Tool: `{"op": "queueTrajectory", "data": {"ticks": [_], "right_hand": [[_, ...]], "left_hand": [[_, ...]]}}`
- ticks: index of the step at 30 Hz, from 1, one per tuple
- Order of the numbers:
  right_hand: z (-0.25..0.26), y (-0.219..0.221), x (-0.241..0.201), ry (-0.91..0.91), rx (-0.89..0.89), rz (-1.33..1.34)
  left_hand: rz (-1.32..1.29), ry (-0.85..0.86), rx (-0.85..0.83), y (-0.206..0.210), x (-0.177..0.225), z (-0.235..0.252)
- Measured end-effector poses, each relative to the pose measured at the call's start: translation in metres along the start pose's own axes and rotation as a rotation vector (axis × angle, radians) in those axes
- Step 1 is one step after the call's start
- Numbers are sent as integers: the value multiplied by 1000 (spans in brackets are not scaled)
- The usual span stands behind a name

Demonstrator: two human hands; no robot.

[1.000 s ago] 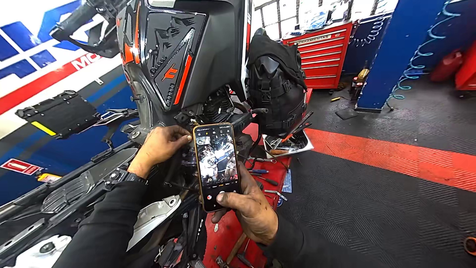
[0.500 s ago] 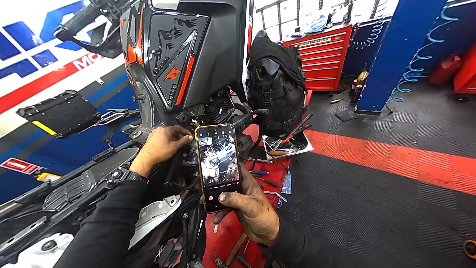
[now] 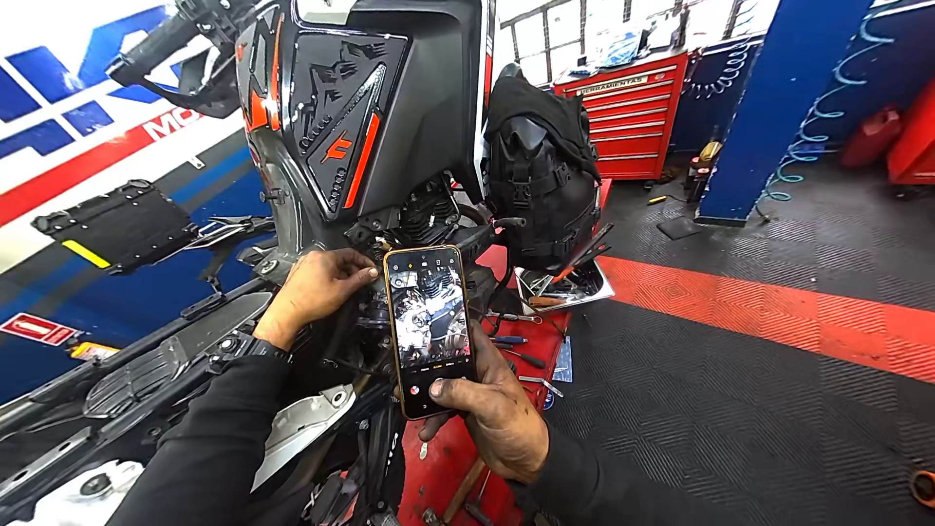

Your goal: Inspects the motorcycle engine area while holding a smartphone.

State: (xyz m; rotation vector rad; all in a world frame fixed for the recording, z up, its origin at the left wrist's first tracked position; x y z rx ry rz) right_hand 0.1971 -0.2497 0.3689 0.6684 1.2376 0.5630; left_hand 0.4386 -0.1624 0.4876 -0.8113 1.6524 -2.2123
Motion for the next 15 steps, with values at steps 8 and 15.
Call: {"op": "queueTrajectory", "data": {"ticks": [8, 15], "right_hand": [[0, 0, 0, -7, -11, 6], [0, 1, 0, 4, -8, 6]], "left_hand": [[9, -4, -4, -1, 2, 0], [13, -9, -8, -1, 3, 0]]}}
Point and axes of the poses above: each hand's wrist, its own z-axis towards the middle knuckle, its own y-axis out of the palm, x = y × z, the point moved 7 cm from there along z, towards the middle knuckle, and after that the axes turned 9 degrees about -z, right-handed, at the moved point
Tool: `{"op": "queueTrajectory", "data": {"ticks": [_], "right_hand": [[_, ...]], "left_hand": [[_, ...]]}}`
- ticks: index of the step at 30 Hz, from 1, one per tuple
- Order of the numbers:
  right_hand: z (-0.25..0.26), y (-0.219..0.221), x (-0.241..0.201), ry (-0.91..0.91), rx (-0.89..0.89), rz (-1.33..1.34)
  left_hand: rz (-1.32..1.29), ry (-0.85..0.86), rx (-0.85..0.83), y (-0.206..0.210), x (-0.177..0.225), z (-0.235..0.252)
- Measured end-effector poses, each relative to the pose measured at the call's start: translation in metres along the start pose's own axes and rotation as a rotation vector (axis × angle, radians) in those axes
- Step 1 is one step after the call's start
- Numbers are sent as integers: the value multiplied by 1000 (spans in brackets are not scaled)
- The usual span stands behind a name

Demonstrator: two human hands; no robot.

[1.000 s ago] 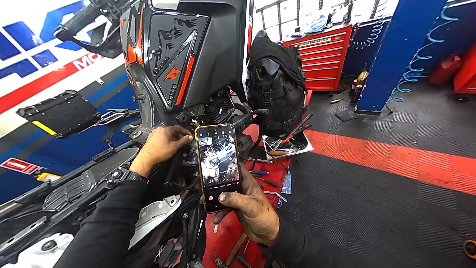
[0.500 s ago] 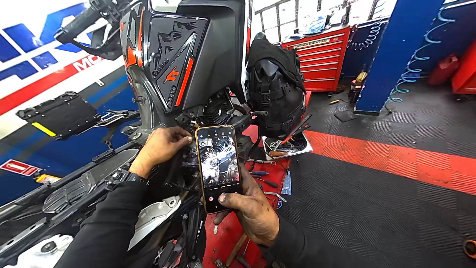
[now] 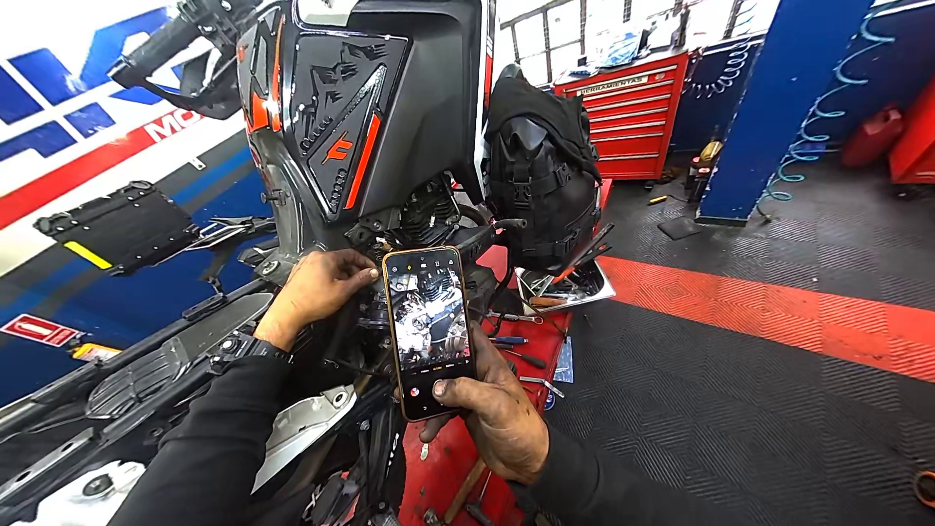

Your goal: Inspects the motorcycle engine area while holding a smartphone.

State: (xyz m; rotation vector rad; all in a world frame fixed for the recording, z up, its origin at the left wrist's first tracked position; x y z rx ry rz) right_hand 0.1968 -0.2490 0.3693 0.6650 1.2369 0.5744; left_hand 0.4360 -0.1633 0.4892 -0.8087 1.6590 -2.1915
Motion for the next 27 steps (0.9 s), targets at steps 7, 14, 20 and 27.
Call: {"op": "queueTrajectory", "data": {"ticks": [7, 14, 20, 27], "right_hand": [[1, 0, 0, -14, -2, 3], [0, 0, -1, -9, -9, -5], [0, -1, -1, -11, 7, -8], [1, -1, -1, -12, 5, 3]], "left_hand": [[-27, -13, -21, 2, 0, 0], [-36, -19, -25, 2, -1, 0], [-37, -16, -22, 2, -2, 1], [-40, -15, -16, 2, -2, 1]]}}
Point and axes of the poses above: each hand's wrist, its own z-axis towards the middle knuckle, its own y-axis out of the palm, x = y × z, the point moved 7 cm from there along z, towards the middle knuckle, and after that the axes turned 9 degrees about -z, right-handed, at the moved point
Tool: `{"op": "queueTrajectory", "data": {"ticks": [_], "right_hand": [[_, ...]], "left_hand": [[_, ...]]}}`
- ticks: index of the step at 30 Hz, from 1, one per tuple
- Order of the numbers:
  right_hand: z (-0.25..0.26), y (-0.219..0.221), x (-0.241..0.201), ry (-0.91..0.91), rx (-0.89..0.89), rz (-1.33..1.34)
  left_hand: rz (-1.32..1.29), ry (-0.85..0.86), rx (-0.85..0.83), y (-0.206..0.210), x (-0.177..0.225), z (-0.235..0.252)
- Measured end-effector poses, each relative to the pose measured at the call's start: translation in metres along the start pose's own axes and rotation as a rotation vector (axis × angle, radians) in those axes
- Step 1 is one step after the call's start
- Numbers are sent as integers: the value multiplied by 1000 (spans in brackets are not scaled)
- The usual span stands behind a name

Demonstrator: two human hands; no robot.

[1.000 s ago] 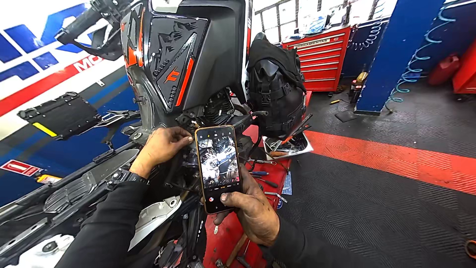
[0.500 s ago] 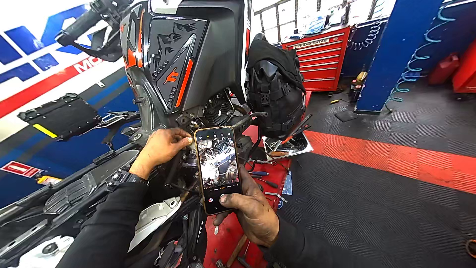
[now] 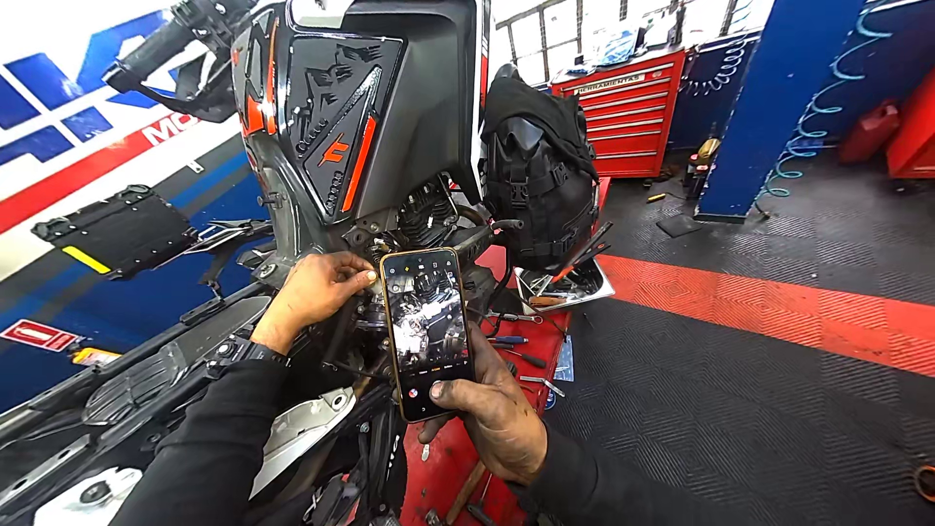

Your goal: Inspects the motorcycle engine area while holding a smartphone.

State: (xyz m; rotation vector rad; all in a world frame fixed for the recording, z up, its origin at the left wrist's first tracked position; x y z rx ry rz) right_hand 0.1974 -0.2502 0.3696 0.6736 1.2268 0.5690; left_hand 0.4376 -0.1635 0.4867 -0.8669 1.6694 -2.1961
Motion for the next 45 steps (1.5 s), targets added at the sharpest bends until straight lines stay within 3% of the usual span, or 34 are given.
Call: {"op": "queueTrajectory", "data": {"ticks": [28, 36, 45], "right_hand": [[-1, -6, -1, 3, -12, -56], [-13, -12, -20, -28, 86, -158], [-29, -27, -39, -84, 1, -95]], "left_hand": [[22, 12, 6, -2, 1, -1], [30, 19, 6, -1, -2, 1], [-2, -7, -9, 1, -6, 2]]}}
Point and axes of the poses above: each hand's wrist, its own z-axis towards the middle knuckle, its own y-axis out of the palm, x = y × z, the point moved 7 cm from there along z, towards the middle knuckle, and after that the axes turned 9 degrees about -z, right-handed, at the moved point
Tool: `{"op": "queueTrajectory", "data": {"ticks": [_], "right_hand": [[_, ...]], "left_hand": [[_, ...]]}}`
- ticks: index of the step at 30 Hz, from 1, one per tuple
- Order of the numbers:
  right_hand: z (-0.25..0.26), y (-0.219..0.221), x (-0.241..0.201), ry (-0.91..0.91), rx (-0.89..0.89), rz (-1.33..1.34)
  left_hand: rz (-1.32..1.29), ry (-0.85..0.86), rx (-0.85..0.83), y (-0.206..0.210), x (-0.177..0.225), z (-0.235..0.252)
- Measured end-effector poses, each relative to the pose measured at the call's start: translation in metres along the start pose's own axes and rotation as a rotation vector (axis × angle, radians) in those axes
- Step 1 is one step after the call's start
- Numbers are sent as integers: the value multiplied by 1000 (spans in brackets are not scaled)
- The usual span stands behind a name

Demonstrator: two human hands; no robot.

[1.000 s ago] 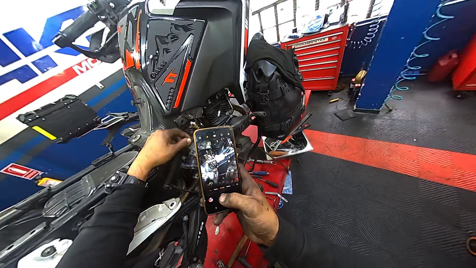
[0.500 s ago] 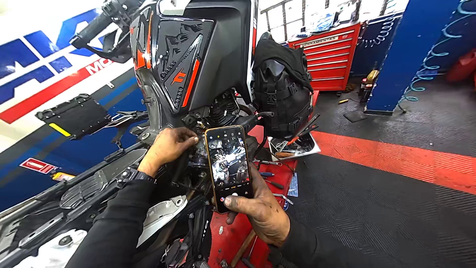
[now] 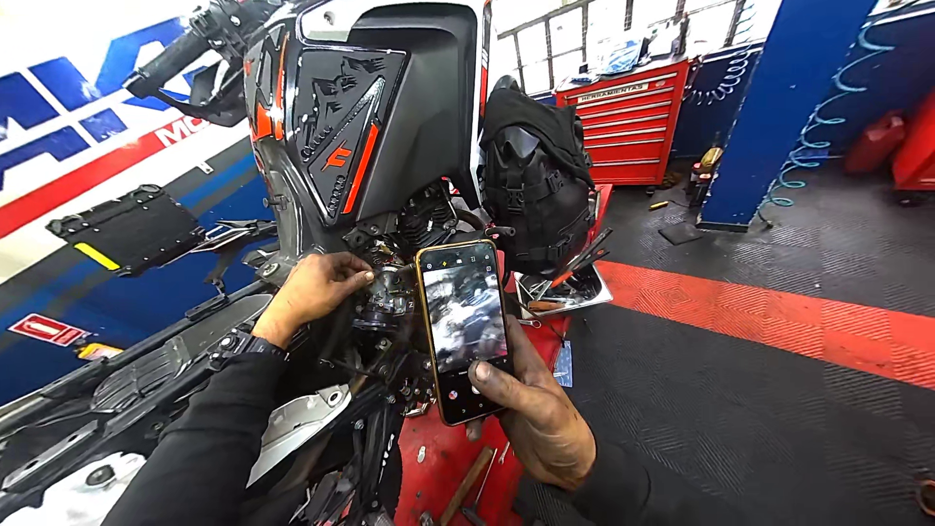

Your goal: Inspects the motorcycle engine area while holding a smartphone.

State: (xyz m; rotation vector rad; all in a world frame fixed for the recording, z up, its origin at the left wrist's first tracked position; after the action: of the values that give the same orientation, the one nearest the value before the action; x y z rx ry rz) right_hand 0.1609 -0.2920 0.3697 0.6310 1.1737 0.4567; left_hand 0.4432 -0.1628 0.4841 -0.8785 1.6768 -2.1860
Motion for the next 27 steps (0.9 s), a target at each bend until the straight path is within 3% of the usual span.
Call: {"op": "queueTrajectory", "data": {"ticks": [14, 27], "right_hand": [[-15, -14, -10, 18, -61, -92], [-35, -28, -34, -114, 276, -375]], "left_hand": [[18, 30, 11, 0, 0, -2], [37, 38, 16, -1, 2, -4]]}}
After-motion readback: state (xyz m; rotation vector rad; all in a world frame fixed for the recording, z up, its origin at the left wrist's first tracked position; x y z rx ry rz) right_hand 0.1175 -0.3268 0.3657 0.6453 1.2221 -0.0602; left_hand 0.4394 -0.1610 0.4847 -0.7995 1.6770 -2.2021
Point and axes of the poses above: each hand's wrist, its own z-axis towards the middle knuckle, its own y-axis out of the palm, x = y × z, the point moved 7 cm from there along z, towards the middle knuckle, and after that the axes turned 9 degrees about -z, right-handed, at the moved point
